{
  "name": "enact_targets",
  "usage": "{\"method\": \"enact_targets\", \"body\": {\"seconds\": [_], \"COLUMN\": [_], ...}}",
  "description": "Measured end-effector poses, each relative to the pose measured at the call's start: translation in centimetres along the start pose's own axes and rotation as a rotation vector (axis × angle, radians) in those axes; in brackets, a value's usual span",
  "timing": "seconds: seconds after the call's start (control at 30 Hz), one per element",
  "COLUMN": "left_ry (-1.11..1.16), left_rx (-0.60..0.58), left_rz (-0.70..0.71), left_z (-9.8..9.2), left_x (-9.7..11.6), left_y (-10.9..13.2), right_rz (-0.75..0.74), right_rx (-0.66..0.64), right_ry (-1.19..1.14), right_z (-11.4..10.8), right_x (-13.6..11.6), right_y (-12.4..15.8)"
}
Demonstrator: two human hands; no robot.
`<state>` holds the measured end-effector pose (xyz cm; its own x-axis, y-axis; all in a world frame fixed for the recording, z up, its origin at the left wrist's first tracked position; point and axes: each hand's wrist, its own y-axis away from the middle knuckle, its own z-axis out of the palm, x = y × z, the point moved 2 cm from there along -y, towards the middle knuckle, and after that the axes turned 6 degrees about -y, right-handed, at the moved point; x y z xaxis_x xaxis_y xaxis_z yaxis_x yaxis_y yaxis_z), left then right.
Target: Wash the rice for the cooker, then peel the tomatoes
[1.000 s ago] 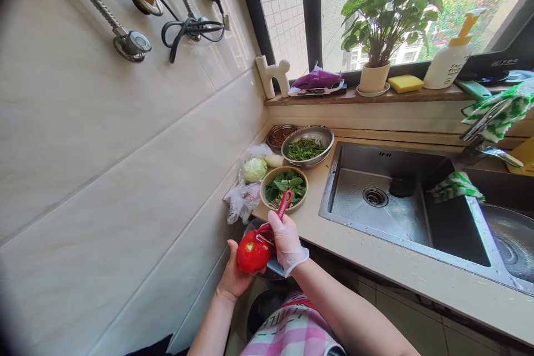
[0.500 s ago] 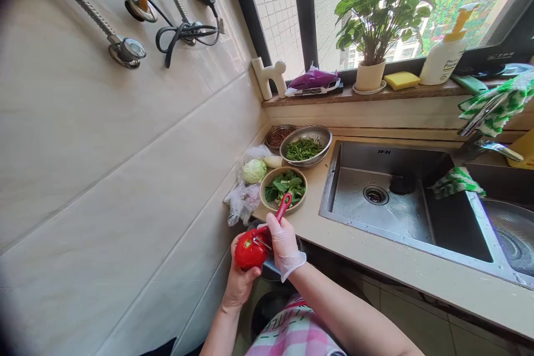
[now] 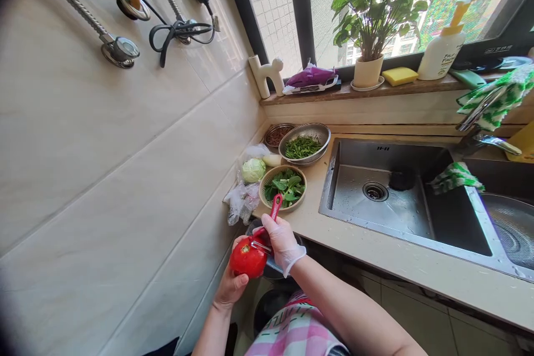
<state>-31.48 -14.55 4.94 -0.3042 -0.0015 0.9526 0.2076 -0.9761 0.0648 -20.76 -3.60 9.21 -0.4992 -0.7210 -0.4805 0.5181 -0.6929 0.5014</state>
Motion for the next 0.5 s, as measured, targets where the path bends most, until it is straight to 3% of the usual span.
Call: {"method": "enact_targets", "body": {"seconds": [0.2,0.3,0.5], "left_ry": [0.023,0.046,-0.038], "left_rx": [-0.179,-0.203,0.187], "left_rz": [-0.082,-0.138,-0.011], "left_z": [-0.5,-0.6,0.4], "left_x": [1.2,1.4,-0.4], "left_y": [-0.4,-0.7,0.0], "right_rz": [0.087,0.038,-0.180], "right_rx": [-0.057,-0.034,0.065], "right_ry": [0.015,-0.024,-0.074], "right_z": [0.0,-0.2,-0.7], "right_x": [0.4,0.2,-0.3], "right_y": [0.2,-0.1,-0.4]}}
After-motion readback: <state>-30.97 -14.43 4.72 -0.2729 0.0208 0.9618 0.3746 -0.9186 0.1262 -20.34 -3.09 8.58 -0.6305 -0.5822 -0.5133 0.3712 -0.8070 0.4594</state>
